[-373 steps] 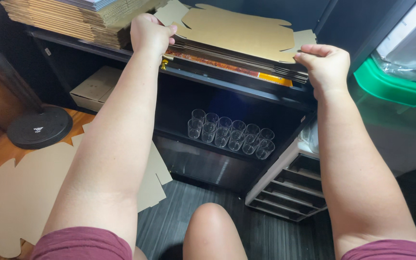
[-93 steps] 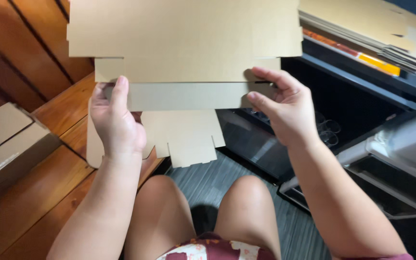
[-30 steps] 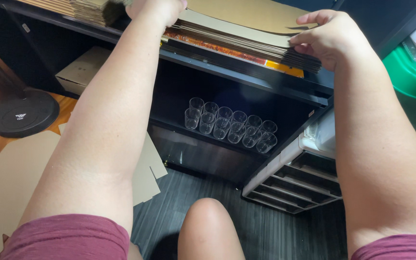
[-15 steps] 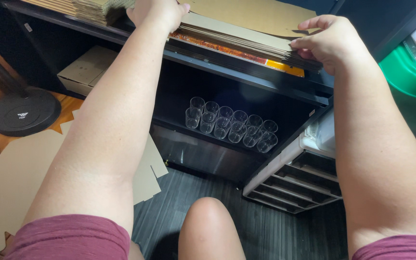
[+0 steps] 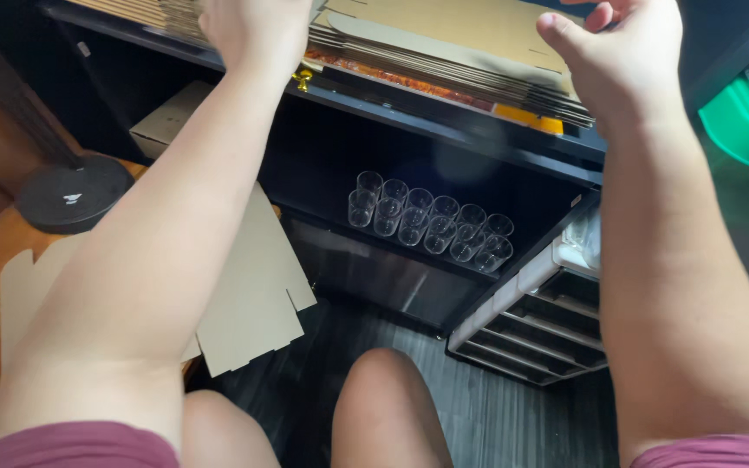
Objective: The person picks up flat, pre-cut cardboard pieces from a wooden surface and stacks them onto a shelf. They repeat this process multiple times, handling the cardboard by hand and placing it in a neat pile.
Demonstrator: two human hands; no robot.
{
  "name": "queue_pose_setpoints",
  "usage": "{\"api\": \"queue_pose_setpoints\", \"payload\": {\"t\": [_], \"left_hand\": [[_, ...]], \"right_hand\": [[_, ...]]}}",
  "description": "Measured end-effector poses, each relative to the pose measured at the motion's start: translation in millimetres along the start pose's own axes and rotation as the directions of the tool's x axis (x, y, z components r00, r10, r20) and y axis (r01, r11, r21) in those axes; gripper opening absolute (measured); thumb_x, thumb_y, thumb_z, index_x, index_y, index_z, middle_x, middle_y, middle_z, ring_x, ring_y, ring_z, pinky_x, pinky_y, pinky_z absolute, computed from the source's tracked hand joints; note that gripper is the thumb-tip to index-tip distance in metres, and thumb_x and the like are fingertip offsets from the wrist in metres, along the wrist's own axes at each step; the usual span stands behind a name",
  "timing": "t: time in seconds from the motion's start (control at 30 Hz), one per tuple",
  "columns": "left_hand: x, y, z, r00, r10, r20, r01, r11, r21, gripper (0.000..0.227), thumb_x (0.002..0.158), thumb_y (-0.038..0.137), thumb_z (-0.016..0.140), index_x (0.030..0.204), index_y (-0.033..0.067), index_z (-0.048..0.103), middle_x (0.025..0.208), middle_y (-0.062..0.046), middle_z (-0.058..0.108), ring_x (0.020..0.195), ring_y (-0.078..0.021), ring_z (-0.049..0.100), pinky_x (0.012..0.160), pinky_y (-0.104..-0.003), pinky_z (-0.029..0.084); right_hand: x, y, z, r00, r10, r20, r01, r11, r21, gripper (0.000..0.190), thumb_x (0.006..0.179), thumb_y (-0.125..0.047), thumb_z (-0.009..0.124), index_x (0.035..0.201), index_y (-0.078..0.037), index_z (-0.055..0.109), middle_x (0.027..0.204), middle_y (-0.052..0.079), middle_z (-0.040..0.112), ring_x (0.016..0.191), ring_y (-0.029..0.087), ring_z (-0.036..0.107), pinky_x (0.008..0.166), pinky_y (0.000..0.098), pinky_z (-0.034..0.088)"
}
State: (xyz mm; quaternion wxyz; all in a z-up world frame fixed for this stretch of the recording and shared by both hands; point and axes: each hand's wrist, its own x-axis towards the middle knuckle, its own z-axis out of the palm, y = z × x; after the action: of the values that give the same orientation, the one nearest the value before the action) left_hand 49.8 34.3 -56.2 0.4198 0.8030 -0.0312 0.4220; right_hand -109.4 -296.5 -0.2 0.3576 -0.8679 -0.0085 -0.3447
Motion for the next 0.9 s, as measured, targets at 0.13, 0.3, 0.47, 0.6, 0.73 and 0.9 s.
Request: {"api": "queue_pose_setpoints", "payload": {"t": [0.13, 0.3, 0.47, 0.6, 0.73, 0.9], "left_hand": [[-54.8, -9.7, -77.2, 0.967, 0.237, -0.090, -0.240, 0.971, -0.020, 0.042, 0.092, 0.029, 0.089, 0.119, 0.0159, 0.060, 0.120, -0.007, 0.060, 0.113, -0.0327, 0.054, 0.091, -0.052, 0.045], [-129.4, -70.8, -152.7, 0.965, 0.261, 0.015, -0.258, 0.962, -0.092, 0.039, 0.091, 0.013, 0.082, 0.124, 0.0086, 0.061, 0.117, -0.009, 0.064, 0.109, -0.0279, 0.058, 0.099, -0.040, 0.043], [-204.7, -192.9, -216.0, 0.999, 0.024, -0.042, -0.023, 1.000, 0.014, 0.047, 0.086, 0.011, 0.092, 0.125, 0.0045, 0.066, 0.113, -0.016, 0.064, 0.104, -0.0379, 0.063, 0.100, -0.045, 0.048], [-270.0, -271.2, -266.5, 0.977, -0.183, -0.105, 0.202, 0.959, 0.201, 0.047, 0.085, 0.016, 0.093, 0.124, 0.0074, 0.069, 0.116, -0.014, 0.061, 0.108, -0.0355, 0.061, 0.101, -0.046, 0.045], [-319.8, -324.9, -299.2, 0.936, -0.275, -0.218, 0.338, 0.874, 0.348, 0.043, 0.081, 0.024, 0.092, 0.117, 0.0151, 0.071, 0.118, -0.008, 0.056, 0.110, -0.0316, 0.060, 0.101, -0.044, 0.044], [-355.2, -342.3, -322.7, 0.902, -0.322, -0.288, 0.425, 0.783, 0.455, 0.041, 0.079, 0.024, 0.091, 0.115, 0.0194, 0.071, 0.123, -0.004, 0.053, 0.113, -0.0286, 0.059, 0.100, -0.042, 0.046]], "right_hand": [[-45.2, -27.4, 24.0, 0.959, -0.281, -0.028, 0.282, 0.947, 0.153, 0.015, 0.103, -0.012, 0.085, 0.114, -0.011, 0.076, 0.090, -0.003, 0.046, 0.075, 0.004, 0.041, 0.064, 0.0218, 0.037], [-112.7, -51.5, 75.6, 0.952, -0.302, 0.050, 0.282, 0.929, 0.240, 0.013, 0.097, -0.013, 0.082, 0.108, -0.014, 0.076, 0.090, 0.000, 0.053, 0.070, 0.007, 0.043, 0.070, 0.0231, 0.042], [-160.1, -27.3, 148.5, 0.976, -0.057, 0.211, -0.053, 0.874, 0.482, 0.015, 0.089, -0.008, 0.084, 0.103, -0.009, 0.080, 0.073, 0.003, 0.063, 0.060, 0.005, 0.057, 0.054, 0.0192, 0.048], [-187.7, 0.5, 199.4, 0.957, 0.046, 0.285, -0.200, 0.818, 0.540, 0.018, 0.087, -0.005, 0.084, 0.104, -0.005, 0.078, 0.073, 0.006, 0.066, 0.058, 0.007, 0.059, 0.052, 0.0189, 0.049], [-214.8, 15.6, 241.5, 0.906, 0.199, 0.373, -0.380, 0.769, 0.514, 0.017, 0.087, -0.002, 0.081, 0.103, -0.003, 0.077, 0.075, 0.006, 0.066, 0.062, 0.008, 0.060, 0.055, 0.0196, 0.054], [-264.3, 54.5, 315.4, 0.862, 0.303, 0.407, -0.491, 0.699, 0.520, 0.019, 0.087, -0.002, 0.078, 0.106, 0.000, 0.076, 0.075, 0.005, 0.064, 0.062, 0.007, 0.057, 0.056, 0.0190, 0.053]]}}
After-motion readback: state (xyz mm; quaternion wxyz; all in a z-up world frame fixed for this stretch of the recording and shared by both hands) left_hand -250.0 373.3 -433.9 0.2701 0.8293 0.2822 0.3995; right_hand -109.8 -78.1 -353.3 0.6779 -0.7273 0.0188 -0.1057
